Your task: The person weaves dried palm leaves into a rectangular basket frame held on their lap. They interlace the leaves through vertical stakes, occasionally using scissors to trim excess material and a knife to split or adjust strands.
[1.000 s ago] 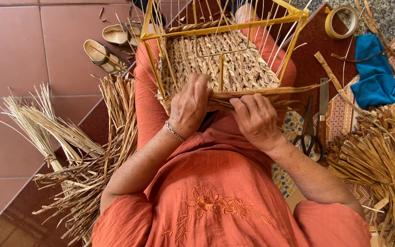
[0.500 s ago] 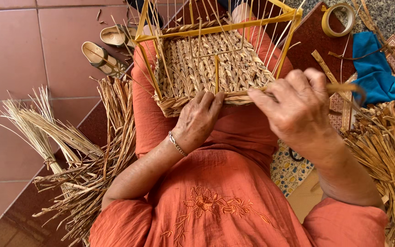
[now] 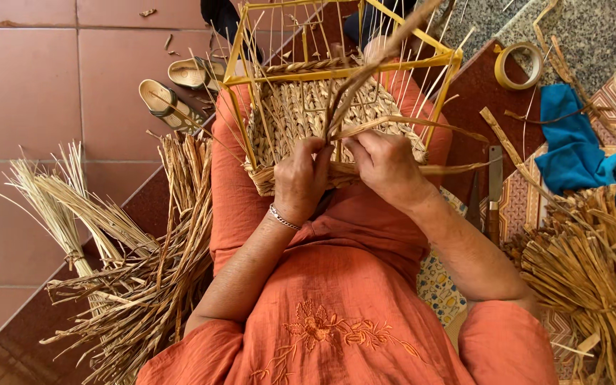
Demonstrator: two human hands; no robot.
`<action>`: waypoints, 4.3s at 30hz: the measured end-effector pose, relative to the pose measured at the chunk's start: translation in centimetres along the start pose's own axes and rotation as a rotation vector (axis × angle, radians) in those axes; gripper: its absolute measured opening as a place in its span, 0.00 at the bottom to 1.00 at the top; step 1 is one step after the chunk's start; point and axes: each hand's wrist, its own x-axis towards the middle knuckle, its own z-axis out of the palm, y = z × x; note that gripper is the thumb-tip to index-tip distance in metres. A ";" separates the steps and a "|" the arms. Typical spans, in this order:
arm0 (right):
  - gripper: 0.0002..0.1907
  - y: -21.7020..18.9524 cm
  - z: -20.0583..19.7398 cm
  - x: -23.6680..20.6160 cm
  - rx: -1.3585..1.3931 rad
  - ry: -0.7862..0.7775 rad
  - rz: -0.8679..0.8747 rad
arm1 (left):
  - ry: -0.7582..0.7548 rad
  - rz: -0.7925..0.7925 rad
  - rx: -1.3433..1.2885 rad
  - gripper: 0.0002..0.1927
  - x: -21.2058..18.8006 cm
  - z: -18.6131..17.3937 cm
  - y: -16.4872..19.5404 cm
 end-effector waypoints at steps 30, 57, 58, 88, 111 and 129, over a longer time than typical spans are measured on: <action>0.21 0.6 -1.1 -0.7 0.461 -0.017 0.422 | 0.206 -0.001 0.173 0.06 -1.3 -5.2 -7.6; 0.16 3.8 -2.8 -5.0 1.026 -0.095 0.358 | 0.028 -0.038 0.242 0.07 4.2 -9.0 -6.9; 0.15 4.3 -2.7 -5.4 0.817 -0.120 0.357 | 0.024 -0.031 0.226 0.07 4.2 -9.1 -6.9; 0.11 -1.7 -1.7 -3.9 -0.310 0.214 -0.119 | -0.587 0.029 0.137 0.06 8.6 1.7 1.7; 0.15 -0.5 -10.2 7.9 -0.062 -0.813 0.501 | -0.470 0.294 0.120 0.08 6.8 -0.8 3.9; 0.16 2.9 -2.0 -0.1 -0.418 0.065 -0.057 | -0.440 0.487 0.034 0.13 4.8 -3.5 0.9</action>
